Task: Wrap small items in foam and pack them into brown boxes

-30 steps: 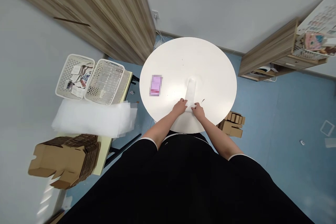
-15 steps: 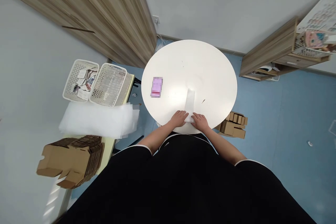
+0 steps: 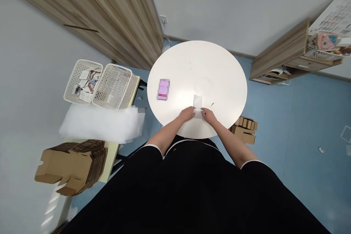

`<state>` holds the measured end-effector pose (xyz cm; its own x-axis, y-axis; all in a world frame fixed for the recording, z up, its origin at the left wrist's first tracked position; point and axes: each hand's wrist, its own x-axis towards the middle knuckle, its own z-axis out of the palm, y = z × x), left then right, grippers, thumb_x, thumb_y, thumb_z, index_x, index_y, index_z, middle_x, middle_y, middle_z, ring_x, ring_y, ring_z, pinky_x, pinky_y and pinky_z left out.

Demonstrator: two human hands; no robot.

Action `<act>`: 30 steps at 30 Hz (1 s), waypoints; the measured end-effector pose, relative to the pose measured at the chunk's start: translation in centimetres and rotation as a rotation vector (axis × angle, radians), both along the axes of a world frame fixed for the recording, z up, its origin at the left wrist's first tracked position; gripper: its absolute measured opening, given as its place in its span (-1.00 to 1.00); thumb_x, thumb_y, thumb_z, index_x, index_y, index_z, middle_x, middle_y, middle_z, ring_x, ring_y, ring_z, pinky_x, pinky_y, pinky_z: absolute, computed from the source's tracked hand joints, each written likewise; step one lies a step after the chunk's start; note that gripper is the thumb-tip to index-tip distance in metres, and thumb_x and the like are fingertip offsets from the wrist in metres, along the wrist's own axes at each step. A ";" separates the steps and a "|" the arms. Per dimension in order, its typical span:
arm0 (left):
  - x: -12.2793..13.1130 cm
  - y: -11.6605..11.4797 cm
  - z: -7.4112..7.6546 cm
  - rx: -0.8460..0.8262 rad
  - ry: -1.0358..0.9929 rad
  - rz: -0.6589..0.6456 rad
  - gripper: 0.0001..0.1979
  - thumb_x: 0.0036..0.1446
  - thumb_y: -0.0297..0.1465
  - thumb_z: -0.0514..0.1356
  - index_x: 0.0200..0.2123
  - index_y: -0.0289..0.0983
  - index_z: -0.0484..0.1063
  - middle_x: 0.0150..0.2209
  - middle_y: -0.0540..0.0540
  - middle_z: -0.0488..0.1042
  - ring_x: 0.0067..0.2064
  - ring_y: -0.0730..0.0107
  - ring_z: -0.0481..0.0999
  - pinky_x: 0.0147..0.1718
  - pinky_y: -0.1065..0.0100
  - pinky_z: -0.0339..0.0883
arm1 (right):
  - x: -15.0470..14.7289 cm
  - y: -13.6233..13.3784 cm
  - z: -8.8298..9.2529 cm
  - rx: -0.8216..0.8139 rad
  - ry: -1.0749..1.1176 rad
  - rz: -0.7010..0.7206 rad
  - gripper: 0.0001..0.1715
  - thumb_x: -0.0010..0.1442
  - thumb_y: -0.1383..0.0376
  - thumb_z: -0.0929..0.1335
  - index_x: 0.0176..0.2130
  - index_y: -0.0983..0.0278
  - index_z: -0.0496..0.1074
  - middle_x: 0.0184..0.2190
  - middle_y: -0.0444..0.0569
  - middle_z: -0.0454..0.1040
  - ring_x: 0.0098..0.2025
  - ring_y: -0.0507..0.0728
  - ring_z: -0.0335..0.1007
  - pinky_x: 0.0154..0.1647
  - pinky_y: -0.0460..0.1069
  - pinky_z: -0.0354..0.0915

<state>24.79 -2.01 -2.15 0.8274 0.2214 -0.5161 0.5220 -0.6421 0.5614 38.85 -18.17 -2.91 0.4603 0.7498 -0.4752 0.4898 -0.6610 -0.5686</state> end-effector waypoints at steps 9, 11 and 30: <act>0.5 -1.1 -1.0 0.210 -0.042 0.036 -0.57 0.40 -0.45 0.04 0.29 -0.22 0.32 0.33 -0.25 0.26 0.19 0.10 0.43 0.05 0.19 0.37 | -1.4 0.8 0.2 -0.133 -0.258 0.151 -0.42 0.41 0.24 0.26 0.37 0.17 0.29 0.45 0.09 0.16 0.26 0.32 0.33 0.16 0.17 0.35; -0.5 -1.5 -1.0 0.252 -0.111 -0.065 -0.60 0.40 -0.46 0.02 0.24 -0.19 0.37 0.35 -0.21 0.28 0.27 0.10 0.36 0.18 0.14 0.26 | -1.6 -0.2 0.6 -0.100 -0.314 0.295 -0.34 0.37 0.18 0.33 0.38 0.20 0.26 0.45 0.10 0.18 0.32 0.38 0.25 0.27 0.23 0.26; -3.3 -1.3 0.2 0.045 -0.066 -0.007 -0.61 0.38 -0.24 0.09 0.19 -0.20 0.44 0.20 -0.19 0.42 0.09 0.20 0.51 -0.01 0.26 0.42 | 0.2 -0.6 1.9 -0.034 -0.022 0.189 -0.58 0.43 0.16 0.28 0.17 0.20 0.50 0.15 0.06 0.50 -0.04 0.15 0.55 0.06 0.05 0.43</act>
<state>21.52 -3.32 -1.95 0.8610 0.2375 -0.4498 0.4802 -0.6711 0.5648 39.02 -18.80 -1.02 0.3236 0.8078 -0.4927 0.6189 -0.5746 -0.5356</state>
